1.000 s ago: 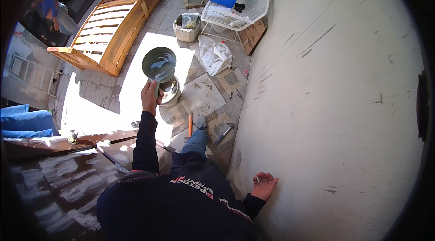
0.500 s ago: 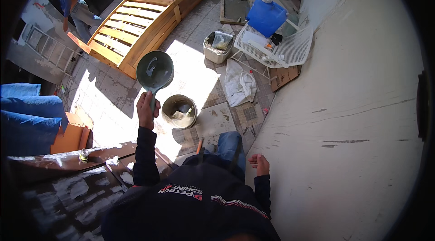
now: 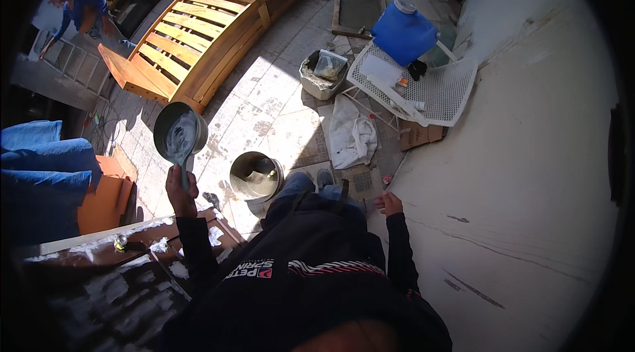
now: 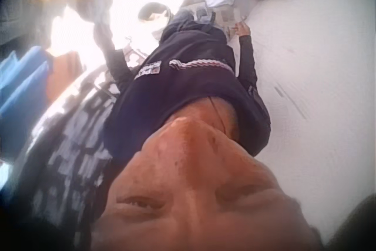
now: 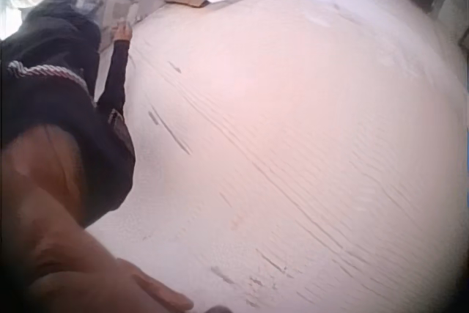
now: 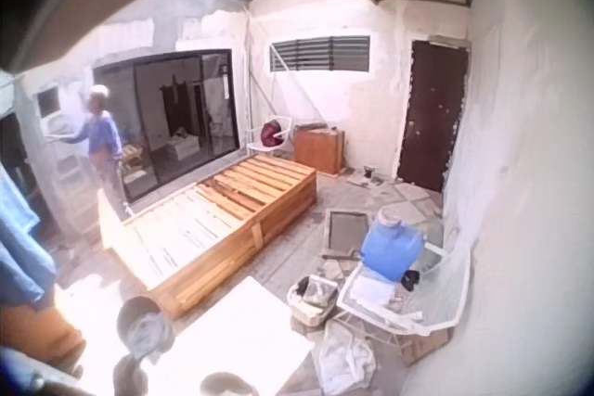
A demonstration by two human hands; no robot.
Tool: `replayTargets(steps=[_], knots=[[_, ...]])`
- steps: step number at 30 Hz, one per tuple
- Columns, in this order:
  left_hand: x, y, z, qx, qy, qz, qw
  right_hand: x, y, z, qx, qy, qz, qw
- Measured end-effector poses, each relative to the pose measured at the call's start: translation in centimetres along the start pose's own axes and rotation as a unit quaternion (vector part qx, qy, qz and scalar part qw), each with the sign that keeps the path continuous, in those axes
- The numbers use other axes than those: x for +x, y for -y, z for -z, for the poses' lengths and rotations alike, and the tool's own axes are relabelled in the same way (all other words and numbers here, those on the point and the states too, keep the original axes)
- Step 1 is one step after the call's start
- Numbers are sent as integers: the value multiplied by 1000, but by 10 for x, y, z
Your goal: The person moves around a cluttered workspace, handling a metal bowl, wooden planks, and a white plastic chair. They place the bowl on a wooden crate, pick up and set down a plank, and later move the chair. Another person is present and works on a wooden pallet nearby.
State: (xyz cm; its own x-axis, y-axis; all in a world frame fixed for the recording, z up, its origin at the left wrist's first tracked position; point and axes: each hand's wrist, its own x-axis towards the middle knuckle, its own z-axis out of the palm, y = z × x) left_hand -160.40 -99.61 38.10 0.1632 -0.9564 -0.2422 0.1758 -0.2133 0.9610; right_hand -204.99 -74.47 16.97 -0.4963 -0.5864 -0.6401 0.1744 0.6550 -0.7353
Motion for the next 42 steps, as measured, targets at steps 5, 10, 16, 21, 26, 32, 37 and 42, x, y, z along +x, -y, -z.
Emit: replayTargets(steps=[5,10,16,21,26,32,37,42], knots=[[28,7,-13,-6,-70,1,998,85,86,-3,-24,52,79,995],[81,7,-26,-14,-104,8,994,146,141,-44,-59,95,98,989],[187,-4,-32,25,-124,7,992,221,188,-132,-108,164,46,979],[304,-26,-47,29,-101,-16,994,288,228,-208,-94,155,-41,983],[431,-54,-76,12,-54,-5,998,361,275,-258,-134,75,-100,983],[591,-91,-142,32,47,-22,998,431,289,-277,-28,13,-150,988],[707,-112,-236,16,69,-15,997,544,260,-297,-234,175,-104,950],[815,-130,-350,16,70,-26,997,628,339,-318,37,3,-258,966]])
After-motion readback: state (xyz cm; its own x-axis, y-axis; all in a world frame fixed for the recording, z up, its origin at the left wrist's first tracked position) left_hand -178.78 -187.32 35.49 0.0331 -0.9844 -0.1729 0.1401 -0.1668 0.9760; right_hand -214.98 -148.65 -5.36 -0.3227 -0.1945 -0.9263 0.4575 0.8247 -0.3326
